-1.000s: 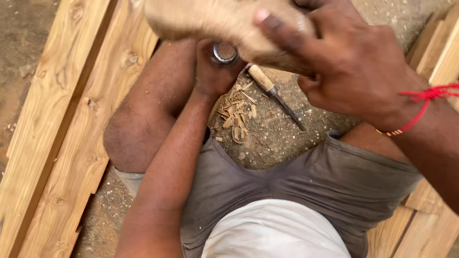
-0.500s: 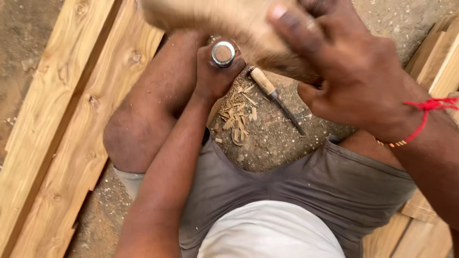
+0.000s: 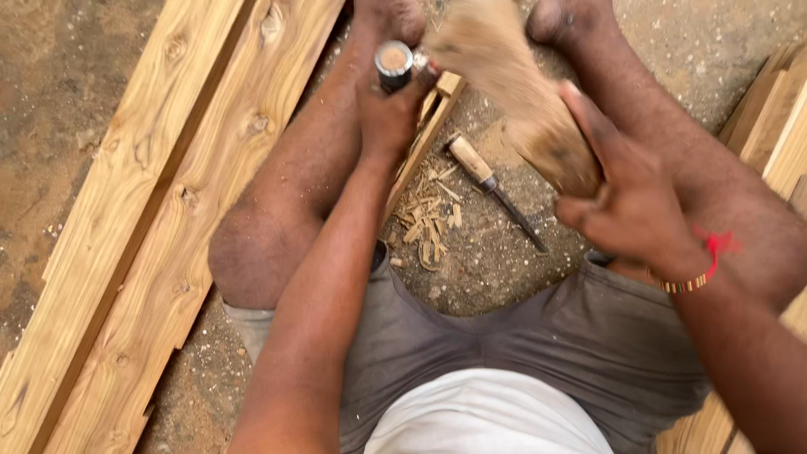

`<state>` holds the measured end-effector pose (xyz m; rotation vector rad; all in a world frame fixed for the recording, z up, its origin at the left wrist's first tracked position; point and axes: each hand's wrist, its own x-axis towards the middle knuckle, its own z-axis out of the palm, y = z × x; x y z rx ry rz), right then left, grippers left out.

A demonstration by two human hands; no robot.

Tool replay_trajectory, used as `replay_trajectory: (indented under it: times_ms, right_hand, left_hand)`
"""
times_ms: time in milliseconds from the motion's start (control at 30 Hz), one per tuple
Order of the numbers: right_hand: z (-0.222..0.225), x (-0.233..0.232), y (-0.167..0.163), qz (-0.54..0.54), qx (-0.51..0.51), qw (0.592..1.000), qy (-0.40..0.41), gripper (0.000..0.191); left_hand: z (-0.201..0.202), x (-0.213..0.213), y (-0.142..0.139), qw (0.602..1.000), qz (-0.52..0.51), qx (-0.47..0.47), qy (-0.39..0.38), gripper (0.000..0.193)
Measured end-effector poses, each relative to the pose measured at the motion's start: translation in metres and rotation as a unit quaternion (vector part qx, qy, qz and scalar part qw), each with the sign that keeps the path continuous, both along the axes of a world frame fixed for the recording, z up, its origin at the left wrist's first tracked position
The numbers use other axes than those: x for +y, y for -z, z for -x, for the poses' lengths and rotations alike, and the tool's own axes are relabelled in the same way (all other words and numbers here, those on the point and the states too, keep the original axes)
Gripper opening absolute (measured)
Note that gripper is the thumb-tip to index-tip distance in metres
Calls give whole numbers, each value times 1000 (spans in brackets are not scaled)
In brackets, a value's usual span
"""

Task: The person sits on the ground and uses a wooden mallet to strike a metal chisel, carving a notch into a long piece of lumber.

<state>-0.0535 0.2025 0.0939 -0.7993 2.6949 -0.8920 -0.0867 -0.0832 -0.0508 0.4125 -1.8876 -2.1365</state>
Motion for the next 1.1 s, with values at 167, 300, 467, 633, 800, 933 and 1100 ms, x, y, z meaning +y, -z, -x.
replay_trajectory:
  times_ms: [167, 300, 467, 633, 800, 933, 1100]
  right_hand:
    - [-40, 46, 52, 128, -77, 989, 16, 114]
    - [-69, 51, 103, 167, -360, 898, 191, 111]
    - [-101, 39, 126, -66, -435, 889, 131, 113]
    - [-111, 24, 116, -165, -291, 942, -8, 109]
    - [-98, 17, 100, -208, -182, 961, -22, 87]
    - [-74, 17, 94, -82, -127, 989, 2, 71]
    - [-51, 11, 108, -11, -75, 997, -13, 57]
  left_hand:
    - [4, -63, -61, 770, -631, 99, -20, 19]
    - [-31, -88, -94, 920, -229, 317, -22, 19]
    - [-44, -42, -75, 962, -91, 239, -95, 16]
    - [-44, -15, -71, 960, 50, 275, 3, 21]
    - [-47, -4, -73, 969, 124, 209, 53, 27]
    - [-42, 18, -67, 946, 158, 258, 117, 21]
    - [-51, 66, -61, 891, 276, 309, 186, 24]
